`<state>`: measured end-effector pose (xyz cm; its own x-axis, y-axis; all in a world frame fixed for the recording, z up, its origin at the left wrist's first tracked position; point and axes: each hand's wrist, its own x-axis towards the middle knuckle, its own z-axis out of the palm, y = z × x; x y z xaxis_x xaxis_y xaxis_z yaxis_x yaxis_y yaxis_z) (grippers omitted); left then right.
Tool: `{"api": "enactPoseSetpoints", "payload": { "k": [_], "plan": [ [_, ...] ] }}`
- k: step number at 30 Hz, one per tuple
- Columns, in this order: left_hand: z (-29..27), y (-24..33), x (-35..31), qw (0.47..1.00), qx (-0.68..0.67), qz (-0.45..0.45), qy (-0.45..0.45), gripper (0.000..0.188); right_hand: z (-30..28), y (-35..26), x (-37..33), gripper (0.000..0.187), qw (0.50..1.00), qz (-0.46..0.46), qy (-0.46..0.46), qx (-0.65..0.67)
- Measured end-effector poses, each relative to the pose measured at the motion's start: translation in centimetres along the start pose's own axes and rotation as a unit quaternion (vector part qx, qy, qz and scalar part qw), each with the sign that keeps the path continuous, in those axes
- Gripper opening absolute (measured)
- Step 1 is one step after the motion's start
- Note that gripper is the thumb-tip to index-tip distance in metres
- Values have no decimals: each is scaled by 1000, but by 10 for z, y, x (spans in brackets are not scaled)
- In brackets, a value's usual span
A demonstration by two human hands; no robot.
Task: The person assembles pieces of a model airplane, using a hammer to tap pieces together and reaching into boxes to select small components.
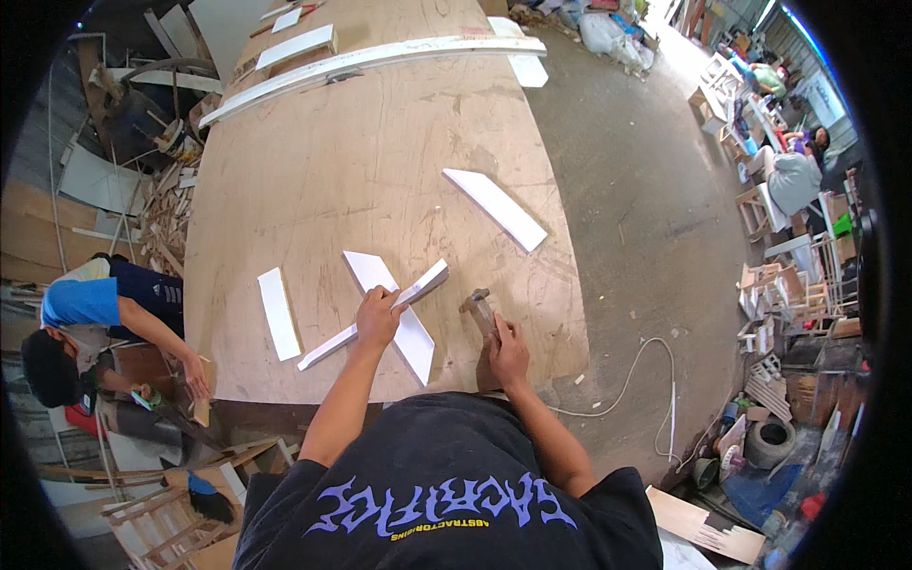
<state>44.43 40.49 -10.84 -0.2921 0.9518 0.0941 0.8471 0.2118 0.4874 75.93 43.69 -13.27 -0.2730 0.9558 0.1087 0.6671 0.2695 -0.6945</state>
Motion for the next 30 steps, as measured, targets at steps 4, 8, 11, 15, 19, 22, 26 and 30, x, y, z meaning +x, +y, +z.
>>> {"api": "enactPoseSetpoints", "payload": {
  "k": [4,8,11,15,19,22,26,30],
  "plan": [
    [6,12,-1,1000,-12,-4,-11,38,8,1,-6,55,998,-19,2,-63],
    [15,17,-7,999,-42,6,-25,37,15,-7,-23,64,996,-18,22,-84],
    [15,6,-9,998,-62,6,-22,37,15,-21,-48,69,995,-19,37,-86],
    [10,3,-19,994,-105,-25,-11,41,2,-19,-92,69,994,16,34,-105],
    [2,-17,-60,998,-25,-53,32,42,-16,-8,-118,65,997,50,47,-44],
    [2,-25,-70,996,3,-81,39,39,-24,-1,-111,58,995,91,29,-2],
    [7,-12,-67,994,12,-89,54,34,-31,7,-87,53,997,53,-2,49],
    [22,19,-52,988,13,-126,87,31,-35,37,-61,54,998,-9,-27,62]
  ]
}}
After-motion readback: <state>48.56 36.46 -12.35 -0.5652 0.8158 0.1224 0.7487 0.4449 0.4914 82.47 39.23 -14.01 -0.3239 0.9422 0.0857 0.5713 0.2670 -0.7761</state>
